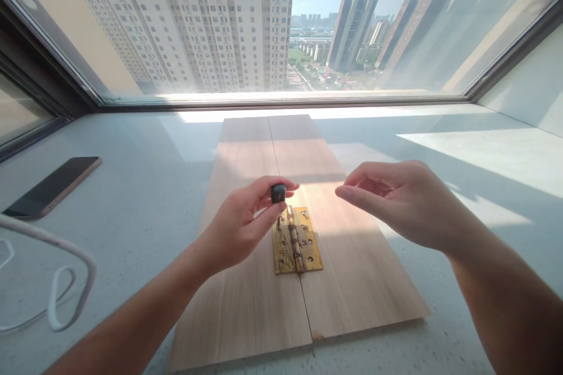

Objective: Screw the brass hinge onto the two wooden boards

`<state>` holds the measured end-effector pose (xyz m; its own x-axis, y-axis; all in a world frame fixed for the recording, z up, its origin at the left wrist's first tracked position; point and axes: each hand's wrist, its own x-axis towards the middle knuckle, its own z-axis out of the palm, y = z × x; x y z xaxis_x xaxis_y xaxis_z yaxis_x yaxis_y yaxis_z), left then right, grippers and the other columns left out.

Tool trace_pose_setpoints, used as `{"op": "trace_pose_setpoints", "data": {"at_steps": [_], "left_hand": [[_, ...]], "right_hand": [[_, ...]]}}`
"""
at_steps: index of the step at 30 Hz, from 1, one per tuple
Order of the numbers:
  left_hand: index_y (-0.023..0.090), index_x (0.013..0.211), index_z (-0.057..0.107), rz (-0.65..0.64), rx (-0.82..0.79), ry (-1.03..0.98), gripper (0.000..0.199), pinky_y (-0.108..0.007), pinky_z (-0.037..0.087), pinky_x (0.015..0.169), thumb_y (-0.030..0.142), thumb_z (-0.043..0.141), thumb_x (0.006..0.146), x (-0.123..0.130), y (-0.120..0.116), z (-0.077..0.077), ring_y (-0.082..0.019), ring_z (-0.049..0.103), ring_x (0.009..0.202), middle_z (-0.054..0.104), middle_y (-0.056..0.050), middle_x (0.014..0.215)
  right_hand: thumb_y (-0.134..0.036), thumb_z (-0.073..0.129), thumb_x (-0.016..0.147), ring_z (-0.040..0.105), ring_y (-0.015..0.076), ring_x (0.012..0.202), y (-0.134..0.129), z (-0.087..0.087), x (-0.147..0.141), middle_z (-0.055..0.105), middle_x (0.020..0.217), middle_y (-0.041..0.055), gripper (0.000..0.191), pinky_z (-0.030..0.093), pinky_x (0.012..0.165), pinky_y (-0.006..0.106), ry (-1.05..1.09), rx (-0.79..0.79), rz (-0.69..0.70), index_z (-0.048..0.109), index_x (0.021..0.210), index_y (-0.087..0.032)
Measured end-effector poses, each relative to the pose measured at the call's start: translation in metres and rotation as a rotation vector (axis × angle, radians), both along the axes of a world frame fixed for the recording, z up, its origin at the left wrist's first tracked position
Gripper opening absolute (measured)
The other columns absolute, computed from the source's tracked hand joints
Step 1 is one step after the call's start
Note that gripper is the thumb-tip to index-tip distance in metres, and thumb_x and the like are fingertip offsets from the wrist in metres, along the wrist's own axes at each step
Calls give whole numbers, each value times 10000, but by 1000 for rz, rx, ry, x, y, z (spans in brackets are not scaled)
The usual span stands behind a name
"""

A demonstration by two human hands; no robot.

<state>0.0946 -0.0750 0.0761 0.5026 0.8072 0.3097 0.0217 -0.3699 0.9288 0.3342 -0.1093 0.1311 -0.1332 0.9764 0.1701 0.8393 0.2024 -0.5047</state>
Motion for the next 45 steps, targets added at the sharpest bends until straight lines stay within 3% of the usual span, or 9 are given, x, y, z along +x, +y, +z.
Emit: {"op": "trace_pose_setpoints", "data": {"at_steps": [7, 11, 17, 21, 25, 28, 33, 39, 45], "left_hand": [[202, 896, 540, 187, -192, -302, 87, -262, 429, 591, 271, 505, 856, 34, -23, -13, -124, 439, 655, 467, 0, 715], [198, 559, 370, 213, -210, -324, 470, -264, 252, 445, 503, 538, 875, 48, -13, -8, -91, 271, 492, 290, 39, 519], [200, 593, 388, 81, -379, -452, 476, -231, 216, 409, 544, 611, 832, 38, 7, -10, -70, 270, 428, 292, 69, 472], [178, 594, 519, 165, -314, -459, 432, -260, 405, 552, 528, 721, 747, 26, 0, -13, -103, 471, 579, 494, 21, 594], [163, 533, 488, 224, -314, -425, 461, -250, 348, 533, 468, 654, 836, 31, -12, -8, -87, 412, 530, 426, 30, 520], [162, 451, 330, 106, -316, -421, 579, -254, 229, 464, 444, 563, 900, 38, -8, -3, -70, 277, 454, 272, 46, 443], [186, 576, 458, -182, -463, -338, 476, -240, 146, 410, 548, 534, 876, 38, 9, 1, -59, 200, 384, 291, 71, 404], [169, 568, 569, 207, -306, -347, 433, -252, 353, 491, 529, 689, 776, 37, -4, -2, -105, 503, 499, 562, -6, 525], [168, 408, 330, 172, -333, -479, 580, -259, 188, 436, 407, 595, 865, 43, -8, -3, -58, 243, 396, 249, 54, 385]], "right_hand": [[-543, 505, 874, 484, 141, 525, -13, -48, 29, 571, 561, 2, 421, 350, 534, 303, 40, -68, -116, 634, 673, -197], [-557, 503, 874, 531, 164, 558, -14, -62, 41, 580, 588, 10, 426, 357, 557, 318, 129, -118, -142, 622, 680, -197], [-531, 521, 875, 520, 153, 542, -13, -65, 44, 579, 585, 3, 384, 368, 552, 309, 208, -161, -138, 605, 702, -199], [-516, 554, 861, 517, 148, 538, -13, -69, 44, 594, 585, 0, 349, 375, 543, 300, 198, -140, -99, 623, 726, -201], [-523, 548, 866, 529, 141, 546, -12, -75, 46, 612, 603, -1, 360, 385, 541, 288, 185, -114, -67, 641, 722, -206], [-514, 545, 872, 542, 140, 564, -12, -76, 47, 626, 627, -2, 356, 394, 555, 287, 177, -119, -50, 640, 713, -209], [-524, 538, 868, 535, 140, 540, -12, -74, 44, 608, 596, -4, 367, 390, 545, 289, 187, -147, -68, 632, 706, -208], [-527, 531, 870, 539, 145, 562, -12, -74, 42, 623, 622, 2, 370, 391, 558, 294, 186, -170, -55, 645, 722, -208], [-525, 536, 869, 547, 148, 573, -13, -74, 40, 637, 643, 9, 368, 397, 564, 295, 216, -178, -56, 645, 727, -205]]}}
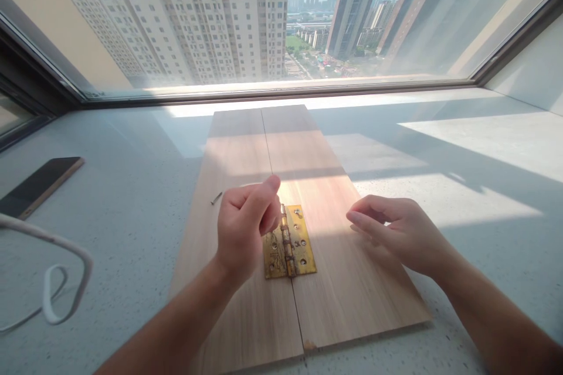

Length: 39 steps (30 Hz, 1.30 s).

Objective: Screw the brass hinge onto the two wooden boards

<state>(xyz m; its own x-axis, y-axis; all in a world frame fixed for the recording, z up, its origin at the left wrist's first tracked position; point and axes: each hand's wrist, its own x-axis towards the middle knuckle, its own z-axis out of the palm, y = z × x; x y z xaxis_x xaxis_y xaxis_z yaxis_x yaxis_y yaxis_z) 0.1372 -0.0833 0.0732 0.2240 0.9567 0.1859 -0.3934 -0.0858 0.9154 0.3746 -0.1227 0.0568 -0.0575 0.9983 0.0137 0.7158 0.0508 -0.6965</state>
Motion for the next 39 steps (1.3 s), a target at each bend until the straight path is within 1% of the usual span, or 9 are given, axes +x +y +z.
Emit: {"op": "trace_pose_setpoints", "data": {"at_steps": [3, 5, 11, 15, 18, 24, 32, 36, 39], "left_hand": [[179, 498, 414, -255, -55, -70, 458, -253, 151, 423, 424, 613, 829, -8, 9, 1, -51, 176, 373, 222, 80, 377], [184, 557, 454, -330, -89, -56, 421, -242, 171, 425, 464, 648, 803, -14, 14, 0, -52, 200, 379, 271, 84, 385], [158, 565, 592, -45, 2, 84, 447, -247, 346, 486, 553, 720, 731, -7, 7, -3, -101, 504, 491, 580, -17, 528], [161, 468, 442, -21, 22, 99, 539, -249, 229, 449, 490, 587, 869, 5, -1, -4, -68, 326, 441, 375, 32, 440], [166, 453, 287, -39, 24, 16, 582, -257, 154, 440, 434, 606, 860, 4, 2, -5, -57, 206, 428, 226, 58, 435], [176, 523, 324, -401, -94, -11, 508, -229, 168, 424, 442, 622, 837, -13, 21, 0, -48, 188, 401, 225, 81, 419], [164, 555, 560, 2, 5, 81, 430, -244, 350, 497, 515, 769, 689, -7, 6, -5, -93, 467, 503, 552, -2, 538], [166, 444, 346, 35, 38, 66, 578, -243, 202, 432, 468, 649, 832, 3, 2, -4, -58, 277, 420, 283, 55, 426], [169, 436, 228, -107, 47, 76, 632, -262, 128, 429, 434, 603, 871, 7, 8, -1, -51, 191, 408, 187, 60, 423]], "right_hand": [[-521, 535, 871, 543, 148, 558, 0, -1, -1, 629, 626, 10, 368, 392, 556, 294, 2, -13, -2, 645, 727, -201], [-524, 537, 869, 547, 147, 560, 1, -1, -1, 630, 627, 8, 367, 392, 558, 294, -2, -18, 1, 646, 729, -202], [-527, 543, 864, 542, 144, 563, 1, -3, -1, 626, 626, -2, 358, 394, 565, 295, 1, -14, -9, 640, 734, -208], [-517, 545, 864, 550, 144, 570, 1, -4, 0, 632, 636, -2, 350, 400, 570, 294, 0, -17, -8, 640, 731, -207], [-513, 543, 866, 556, 146, 576, 0, -3, 0, 636, 642, 0, 351, 404, 574, 294, 2, -12, -12, 639, 727, -206], [-513, 540, 866, 549, 148, 568, 0, -2, -3, 632, 627, 3, 353, 402, 564, 297, -2, -16, -6, 639, 728, -205], [-499, 549, 857, 572, 162, 568, 1, -2, -2, 643, 633, 17, 337, 429, 554, 301, -13, -14, -2, 651, 734, -202], [-494, 541, 863, 574, 161, 577, 1, -2, -2, 646, 650, 20, 340, 429, 559, 302, -10, 5, -2, 645, 723, -203], [-492, 532, 870, 567, 157, 582, 1, -2, -3, 650, 667, 19, 344, 426, 568, 303, -16, 10, -5, 637, 717, -203]]}}
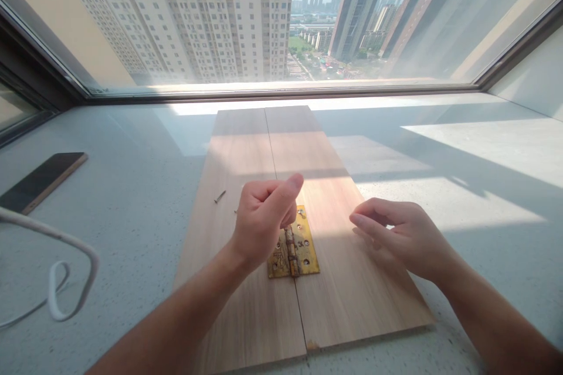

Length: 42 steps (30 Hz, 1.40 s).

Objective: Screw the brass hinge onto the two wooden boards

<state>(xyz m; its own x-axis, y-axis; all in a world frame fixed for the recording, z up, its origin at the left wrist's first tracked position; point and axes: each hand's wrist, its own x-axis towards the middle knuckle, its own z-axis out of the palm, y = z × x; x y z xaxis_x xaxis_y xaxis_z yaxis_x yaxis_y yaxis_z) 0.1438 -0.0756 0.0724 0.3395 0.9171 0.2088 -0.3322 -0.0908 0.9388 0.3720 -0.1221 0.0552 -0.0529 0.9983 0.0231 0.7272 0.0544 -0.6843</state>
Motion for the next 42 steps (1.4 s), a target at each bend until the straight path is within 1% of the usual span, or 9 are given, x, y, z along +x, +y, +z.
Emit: {"op": "trace_pose_setpoints", "data": {"at_steps": [5, 11, 15, 19, 24, 31, 34, 38, 42], "left_hand": [[183, 528, 358, -249, -74, 22, 517, -243, 152, 418, 508, 567, 870, -7, 12, 2, -55, 215, 399, 276, 68, 420], [173, 578, 503, 175, -41, -30, 439, -223, 305, 432, 515, 709, 759, -10, 5, -7, -84, 459, 448, 542, 14, 492], [167, 513, 458, 203, -9, -1, 491, -233, 262, 435, 499, 663, 812, -5, -2, -6, -67, 381, 440, 409, 39, 459], [178, 461, 282, 29, -77, -52, 599, -249, 148, 420, 514, 587, 852, 0, 4, 0, -57, 211, 409, 226, 58, 433], [190, 566, 395, -330, -146, -1, 467, -249, 129, 426, 503, 521, 888, -9, 17, 1, -62, 187, 401, 261, 68, 426], [178, 608, 512, 185, -32, 17, 449, -244, 336, 476, 563, 640, 801, -9, -1, -5, -100, 463, 486, 534, 7, 526], [177, 569, 505, 240, -39, 25, 460, -253, 311, 479, 527, 589, 855, -4, -8, -2, -97, 420, 487, 459, 18, 507], [181, 467, 316, 47, -40, -3, 583, -268, 166, 446, 532, 545, 872, -2, -3, 1, -74, 235, 429, 258, 46, 441], [192, 528, 378, -289, -120, -21, 527, -253, 121, 428, 579, 579, 824, -13, 11, 0, -57, 161, 385, 225, 77, 404]], "right_hand": [[-486, 536, 869, 569, 155, 579, 0, 0, 0, 654, 669, 14, 333, 424, 568, 299, 4, 7, -6, 641, 720, -206], [-487, 537, 865, 575, 160, 573, 0, 0, 0, 651, 656, 17, 333, 426, 553, 300, -9, 6, 4, 647, 721, -208], [-479, 529, 867, 566, 158, 566, 0, 0, -1, 643, 646, 15, 335, 425, 542, 298, -11, 20, 0, 637, 700, -209], [-476, 527, 868, 560, 157, 570, 1, 0, -3, 639, 642, 17, 340, 424, 547, 299, -2, 15, -4, 631, 690, -206], [-477, 528, 873, 552, 157, 572, 0, 0, -2, 636, 644, 14, 335, 417, 559, 304, 4, -3, -6, 627, 700, -207], [-458, 512, 883, 582, 175, 632, -2, 3, -2, 664, 691, 27, 334, 426, 584, 310, -12, 52, 13, 635, 697, -211], [-451, 511, 884, 586, 178, 638, -2, 3, -3, 671, 693, 28, 331, 428, 584, 310, -18, 50, 10, 640, 698, -210], [-446, 511, 887, 581, 173, 626, -1, 1, -4, 666, 679, 22, 331, 423, 581, 307, -14, 32, 14, 635, 695, -207], [-451, 513, 888, 573, 169, 626, -2, 1, -5, 661, 681, 18, 331, 415, 587, 308, -5, 10, 14, 637, 704, -206]]}}
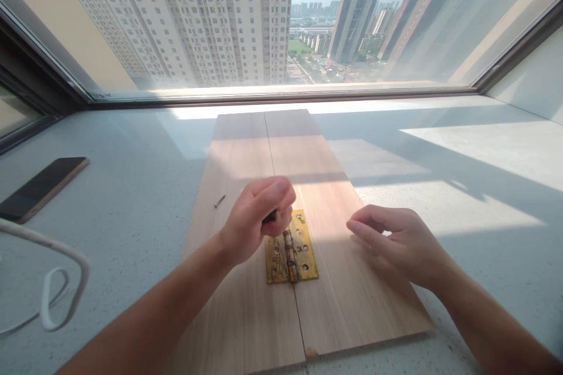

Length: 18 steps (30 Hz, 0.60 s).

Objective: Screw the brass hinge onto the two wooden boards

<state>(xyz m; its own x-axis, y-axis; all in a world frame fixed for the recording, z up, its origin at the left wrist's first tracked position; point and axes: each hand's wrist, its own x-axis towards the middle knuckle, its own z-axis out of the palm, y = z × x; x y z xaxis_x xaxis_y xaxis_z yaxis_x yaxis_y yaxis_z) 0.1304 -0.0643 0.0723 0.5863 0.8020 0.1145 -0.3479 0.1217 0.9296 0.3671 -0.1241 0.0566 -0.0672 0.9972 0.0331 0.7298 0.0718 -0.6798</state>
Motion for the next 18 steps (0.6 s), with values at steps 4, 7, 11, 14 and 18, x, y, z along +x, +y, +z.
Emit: {"op": "trace_pose_setpoints", "data": {"at_steps": [4, 7, 11, 14, 18], "left_hand": [[191, 571, 445, 196, -34, -24, 509, -246, 244, 444, 620, 611, 789, -8, 0, -3, -75, 303, 403, 357, 60, 418], [180, 574, 514, 516, 27, 35, 482, -264, 348, 513, 580, 594, 830, -1, -12, -4, -106, 462, 499, 510, 11, 520], [173, 499, 386, 501, 97, 45, 535, -264, 257, 482, 491, 550, 897, 8, -22, -2, -84, 329, 470, 356, 36, 479], [173, 452, 322, 203, 136, 37, 578, -268, 184, 447, 453, 523, 916, 6, -15, 1, -70, 250, 424, 273, 46, 426], [188, 579, 415, -42, 93, 60, 483, -237, 185, 421, 544, 521, 888, 1, -1, 4, -60, 247, 394, 327, 68, 423]], "right_hand": [[-459, 508, 888, 570, 180, 648, -1, 1, 0, 662, 689, 25, 342, 405, 596, 314, -2, 1, -2, 635, 701, -204], [-455, 501, 892, 564, 180, 650, -1, 1, -1, 658, 687, 24, 344, 400, 600, 315, -1, -4, 4, 629, 696, -203], [-449, 502, 893, 566, 180, 654, 0, 0, -2, 661, 691, 24, 338, 400, 607, 316, -5, -12, 12, 631, 702, -203], [-450, 507, 892, 566, 177, 650, 0, -1, -2, 662, 690, 23, 335, 398, 607, 315, -8, -9, 9, 634, 705, -202], [-451, 513, 890, 563, 169, 641, 0, -2, -1, 657, 679, 15, 330, 398, 607, 309, -3, -7, 19, 638, 712, -203]]}}
